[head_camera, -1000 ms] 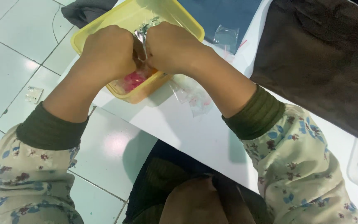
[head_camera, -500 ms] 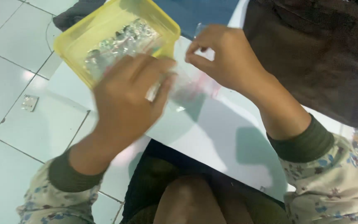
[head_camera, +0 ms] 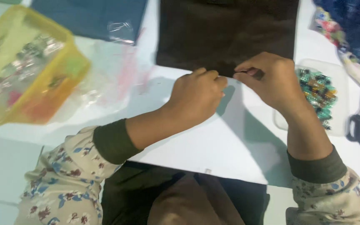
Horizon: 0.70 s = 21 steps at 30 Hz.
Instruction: Sort and package small orange beads into plastic bags.
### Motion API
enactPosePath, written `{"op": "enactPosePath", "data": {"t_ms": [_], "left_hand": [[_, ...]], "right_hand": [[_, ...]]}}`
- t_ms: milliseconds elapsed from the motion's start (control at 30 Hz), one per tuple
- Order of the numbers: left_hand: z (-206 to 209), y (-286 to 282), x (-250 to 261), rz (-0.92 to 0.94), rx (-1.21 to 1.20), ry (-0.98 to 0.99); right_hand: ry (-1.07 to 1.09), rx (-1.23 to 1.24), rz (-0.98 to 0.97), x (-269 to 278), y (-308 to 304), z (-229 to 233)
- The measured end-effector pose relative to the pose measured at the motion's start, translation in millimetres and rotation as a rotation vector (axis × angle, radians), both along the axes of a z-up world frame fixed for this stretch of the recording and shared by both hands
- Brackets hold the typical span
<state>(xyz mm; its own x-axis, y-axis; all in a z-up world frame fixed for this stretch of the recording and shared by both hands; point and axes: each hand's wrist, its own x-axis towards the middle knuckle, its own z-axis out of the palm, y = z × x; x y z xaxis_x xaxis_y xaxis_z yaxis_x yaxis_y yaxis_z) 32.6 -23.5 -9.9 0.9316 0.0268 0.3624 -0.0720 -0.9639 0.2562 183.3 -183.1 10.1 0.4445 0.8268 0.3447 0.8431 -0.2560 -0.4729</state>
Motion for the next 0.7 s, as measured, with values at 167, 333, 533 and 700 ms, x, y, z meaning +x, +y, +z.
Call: {"op": "enactPosePath", "data": {"t_ms": [167,333,533,700], "left_hand": [[-16,-63,76,-0.13,-0.121,0.124],[-24,-114,148,-0.258,-0.303,0.072],[-44,-142,195,-0.26,-0.073,0.075],[-53,-143,200,-0.257,-0.045,0.123]], "right_hand": [[0.07,-0.03,-0.261,47,-91,9],[0.057,-0.039,-0.454,93,-161,-10],[0.059,-0.184,-0.435,107,-183,-24],[-0.023,-0.16,-0.332,105,-178,-30]]}}
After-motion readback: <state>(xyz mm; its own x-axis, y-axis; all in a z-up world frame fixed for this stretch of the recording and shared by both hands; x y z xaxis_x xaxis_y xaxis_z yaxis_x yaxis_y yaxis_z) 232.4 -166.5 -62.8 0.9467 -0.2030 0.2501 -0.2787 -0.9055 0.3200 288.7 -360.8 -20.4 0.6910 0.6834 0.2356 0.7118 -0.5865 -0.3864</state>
